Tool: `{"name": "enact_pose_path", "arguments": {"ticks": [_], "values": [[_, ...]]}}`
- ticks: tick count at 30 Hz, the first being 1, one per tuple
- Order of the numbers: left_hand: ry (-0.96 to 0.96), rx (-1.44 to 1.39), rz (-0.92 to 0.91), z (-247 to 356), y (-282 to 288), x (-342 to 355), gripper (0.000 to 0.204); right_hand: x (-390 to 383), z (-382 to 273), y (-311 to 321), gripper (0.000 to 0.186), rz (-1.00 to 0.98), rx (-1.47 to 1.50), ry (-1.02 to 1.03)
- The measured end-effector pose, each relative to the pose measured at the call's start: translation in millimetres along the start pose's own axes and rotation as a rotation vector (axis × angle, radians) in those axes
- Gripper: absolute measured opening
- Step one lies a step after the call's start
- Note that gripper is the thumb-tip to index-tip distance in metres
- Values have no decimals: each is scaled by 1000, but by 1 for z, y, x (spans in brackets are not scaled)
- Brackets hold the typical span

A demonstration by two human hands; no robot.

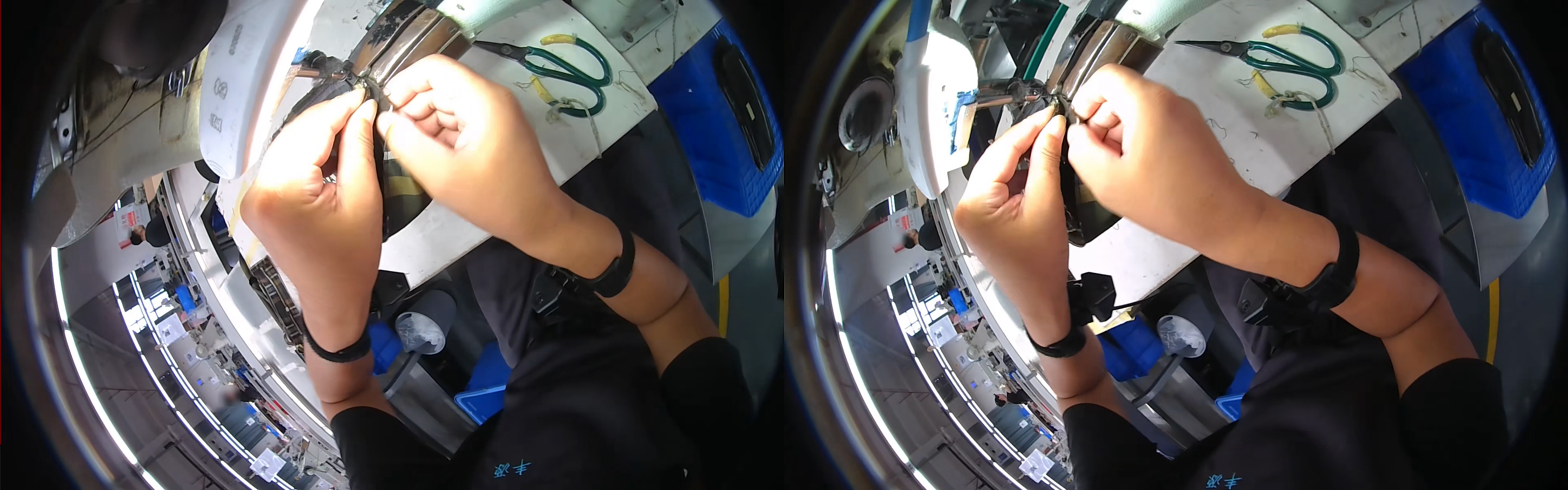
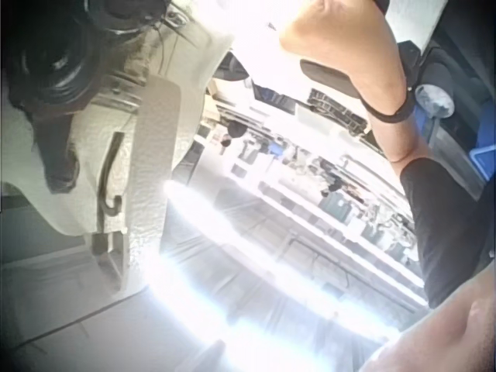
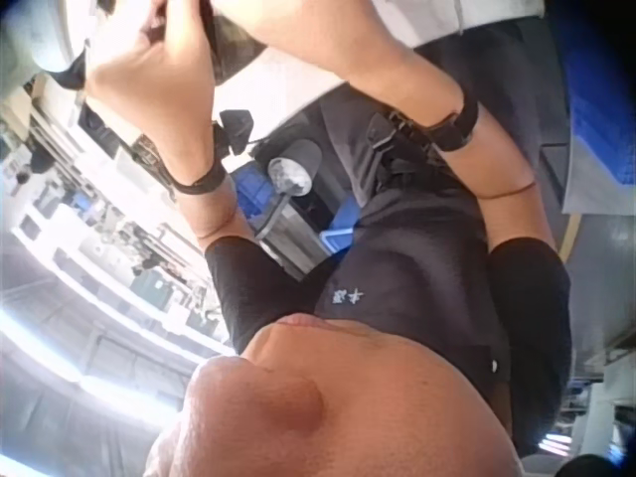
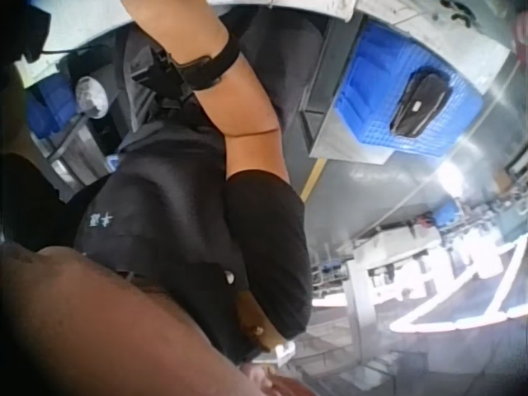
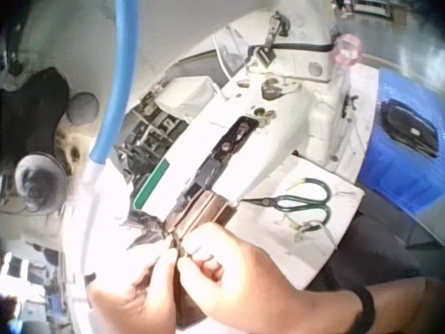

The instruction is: Sewing a fabric pouch at an industrial sewing machine station.

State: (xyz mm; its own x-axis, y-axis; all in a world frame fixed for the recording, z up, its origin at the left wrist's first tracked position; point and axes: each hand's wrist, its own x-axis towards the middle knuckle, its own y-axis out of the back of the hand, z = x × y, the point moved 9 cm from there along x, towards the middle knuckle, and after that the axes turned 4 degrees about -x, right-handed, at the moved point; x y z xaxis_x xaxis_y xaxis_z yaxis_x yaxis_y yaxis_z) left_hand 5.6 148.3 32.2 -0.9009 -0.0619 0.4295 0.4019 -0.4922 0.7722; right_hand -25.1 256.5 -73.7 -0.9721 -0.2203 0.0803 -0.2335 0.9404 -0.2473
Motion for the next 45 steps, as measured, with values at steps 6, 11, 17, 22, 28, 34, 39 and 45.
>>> {"name": "enact_pose_path", "arguments": {"ticks": [6,11,17,22,28,34,39,45], "values": [[128,-20,29,1,2,-4,15,-12,-27,0,30,120,-453,263],[64,-81,34,-2,-4,-8,17,-14,-34,-9,29,126,-807,291],[90,-88,42,-2,-2,-14,23,-14,-36,-11,28,81,-729,361],[-19,176,15,14,-5,-18,33,-15,-35,-4,21,-2,-725,361],[24,239,38,14,-5,-31,35,-16,-48,4,15,120,-574,447],[113,163,47,15,-7,-37,31,-9,-33,9,15,14,-383,280],[95,-14,73,-3,14,-29,25,-8,-27,12,23,8,-319,193],[73,-42,20,-9,5,-17,25,-8,-21,16,13,79,-256,156]]}}
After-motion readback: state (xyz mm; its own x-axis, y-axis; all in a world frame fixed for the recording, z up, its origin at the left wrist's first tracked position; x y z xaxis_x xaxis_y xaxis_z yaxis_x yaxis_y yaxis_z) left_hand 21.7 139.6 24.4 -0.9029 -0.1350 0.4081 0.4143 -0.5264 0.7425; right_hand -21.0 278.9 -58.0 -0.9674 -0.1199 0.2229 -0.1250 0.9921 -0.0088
